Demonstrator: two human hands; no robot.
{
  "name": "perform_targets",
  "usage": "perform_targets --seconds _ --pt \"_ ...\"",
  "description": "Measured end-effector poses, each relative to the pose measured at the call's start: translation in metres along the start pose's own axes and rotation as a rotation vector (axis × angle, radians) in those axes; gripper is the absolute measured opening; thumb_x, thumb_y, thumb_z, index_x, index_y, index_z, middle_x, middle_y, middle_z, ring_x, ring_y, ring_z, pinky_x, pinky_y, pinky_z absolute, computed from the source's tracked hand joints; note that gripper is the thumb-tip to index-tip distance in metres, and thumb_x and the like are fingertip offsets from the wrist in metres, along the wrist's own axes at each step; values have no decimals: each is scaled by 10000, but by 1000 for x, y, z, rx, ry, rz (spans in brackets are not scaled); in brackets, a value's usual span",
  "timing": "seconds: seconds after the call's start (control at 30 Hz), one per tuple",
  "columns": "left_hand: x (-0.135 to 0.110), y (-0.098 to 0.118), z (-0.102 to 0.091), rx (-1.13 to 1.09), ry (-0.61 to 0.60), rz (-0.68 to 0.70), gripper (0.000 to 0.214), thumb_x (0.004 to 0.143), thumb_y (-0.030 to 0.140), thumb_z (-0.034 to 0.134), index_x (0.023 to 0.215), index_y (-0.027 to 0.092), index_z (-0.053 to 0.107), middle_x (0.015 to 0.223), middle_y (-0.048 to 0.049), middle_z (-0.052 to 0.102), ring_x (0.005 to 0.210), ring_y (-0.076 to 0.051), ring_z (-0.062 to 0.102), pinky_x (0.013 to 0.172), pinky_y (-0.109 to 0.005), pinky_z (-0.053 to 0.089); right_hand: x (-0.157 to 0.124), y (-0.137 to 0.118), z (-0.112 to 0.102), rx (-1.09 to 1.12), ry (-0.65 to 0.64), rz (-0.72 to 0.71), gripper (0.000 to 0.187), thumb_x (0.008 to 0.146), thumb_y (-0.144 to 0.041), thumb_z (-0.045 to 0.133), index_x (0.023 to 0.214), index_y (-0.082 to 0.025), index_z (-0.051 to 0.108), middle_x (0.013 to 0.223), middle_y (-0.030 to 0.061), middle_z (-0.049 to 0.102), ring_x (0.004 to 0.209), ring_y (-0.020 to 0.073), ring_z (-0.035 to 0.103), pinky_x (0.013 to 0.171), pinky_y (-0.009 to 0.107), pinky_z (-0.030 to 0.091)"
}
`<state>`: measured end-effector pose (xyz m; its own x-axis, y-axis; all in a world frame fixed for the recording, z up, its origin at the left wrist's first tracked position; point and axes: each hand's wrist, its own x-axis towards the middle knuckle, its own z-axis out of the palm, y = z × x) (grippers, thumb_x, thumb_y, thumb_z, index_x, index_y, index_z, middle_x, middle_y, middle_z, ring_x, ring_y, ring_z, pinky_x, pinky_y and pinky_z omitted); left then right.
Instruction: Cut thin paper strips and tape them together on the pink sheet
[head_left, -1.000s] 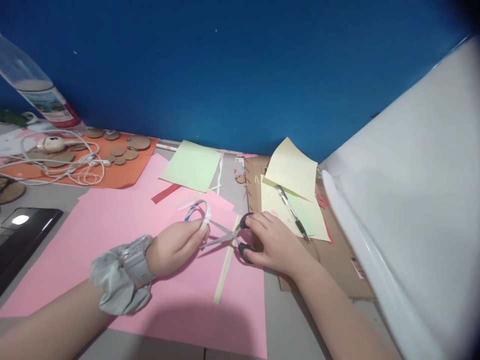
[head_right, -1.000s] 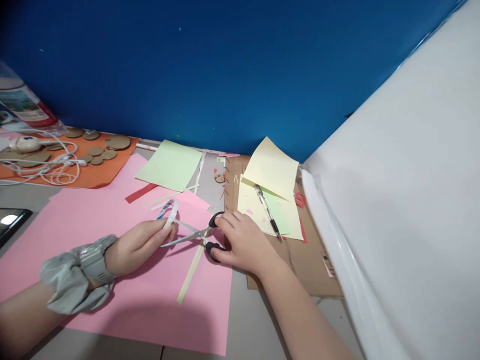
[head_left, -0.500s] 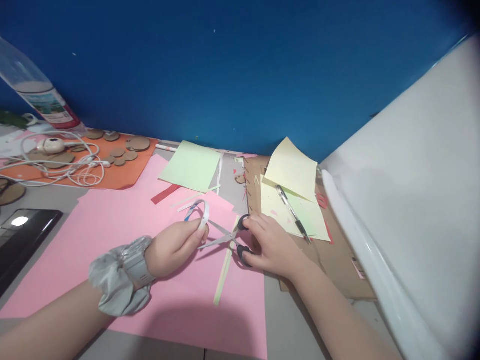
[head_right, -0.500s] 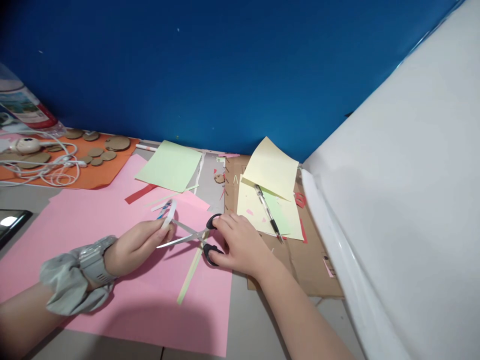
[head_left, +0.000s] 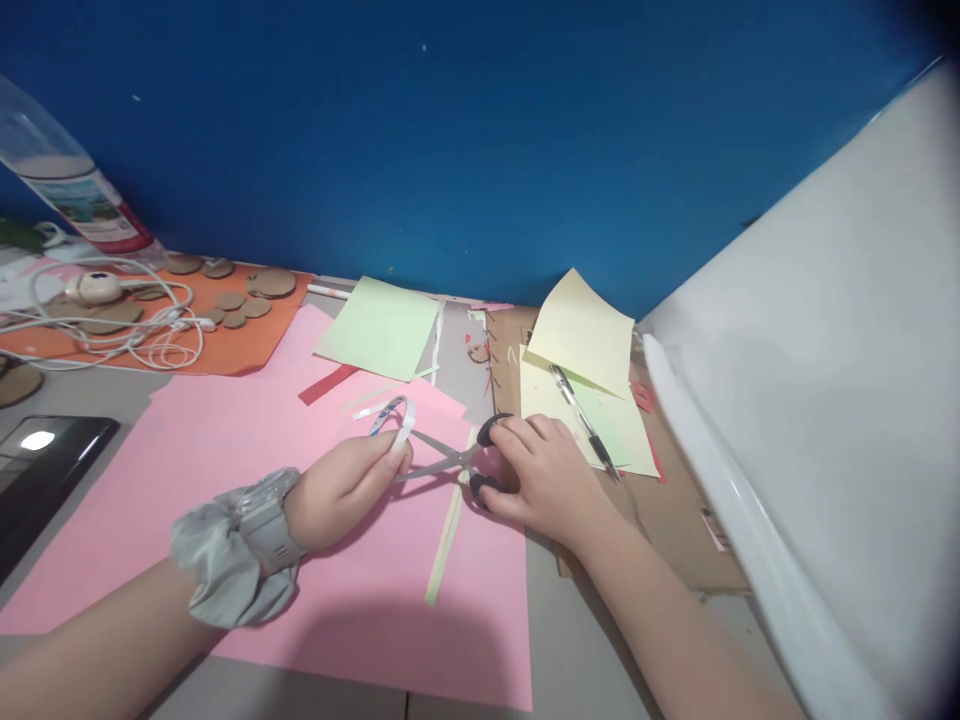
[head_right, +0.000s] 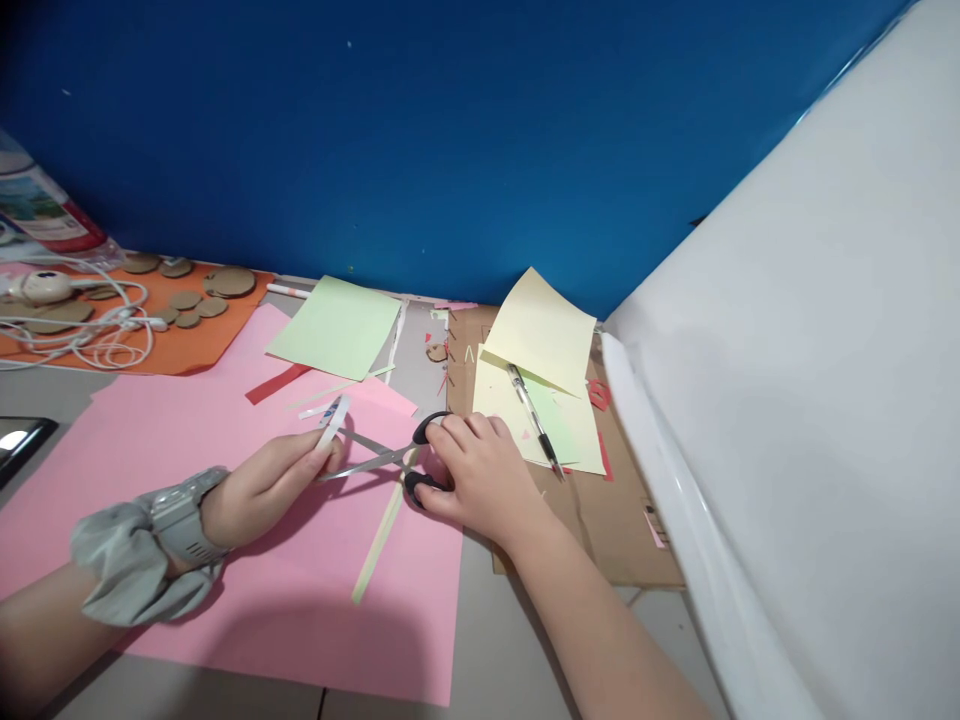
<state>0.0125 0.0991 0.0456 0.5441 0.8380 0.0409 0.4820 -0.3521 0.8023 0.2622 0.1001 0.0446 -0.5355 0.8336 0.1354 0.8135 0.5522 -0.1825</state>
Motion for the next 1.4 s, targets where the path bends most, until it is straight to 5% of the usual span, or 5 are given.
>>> perform_targets --seconds 0.53,1.4 --pt "-6 -8 5 153 39 64 303 953 295 202 732 204 388 641 0 489 577 -150 426 605 -309 358 -1 3 -1 230 -74 22 277 718 -236 597 954 -211 453 1019 51 563 947 236 466 846 375 333" --pt "-5 -6 7 192 -41 66 393 956 368 135 704 200 386 621 -15 471 563 -154 403 604 -317 342 0 -1 0 171 -86 -33 277 678 -263 613 909 -197 477 1019 54 559 944 227 463 827 350 331"
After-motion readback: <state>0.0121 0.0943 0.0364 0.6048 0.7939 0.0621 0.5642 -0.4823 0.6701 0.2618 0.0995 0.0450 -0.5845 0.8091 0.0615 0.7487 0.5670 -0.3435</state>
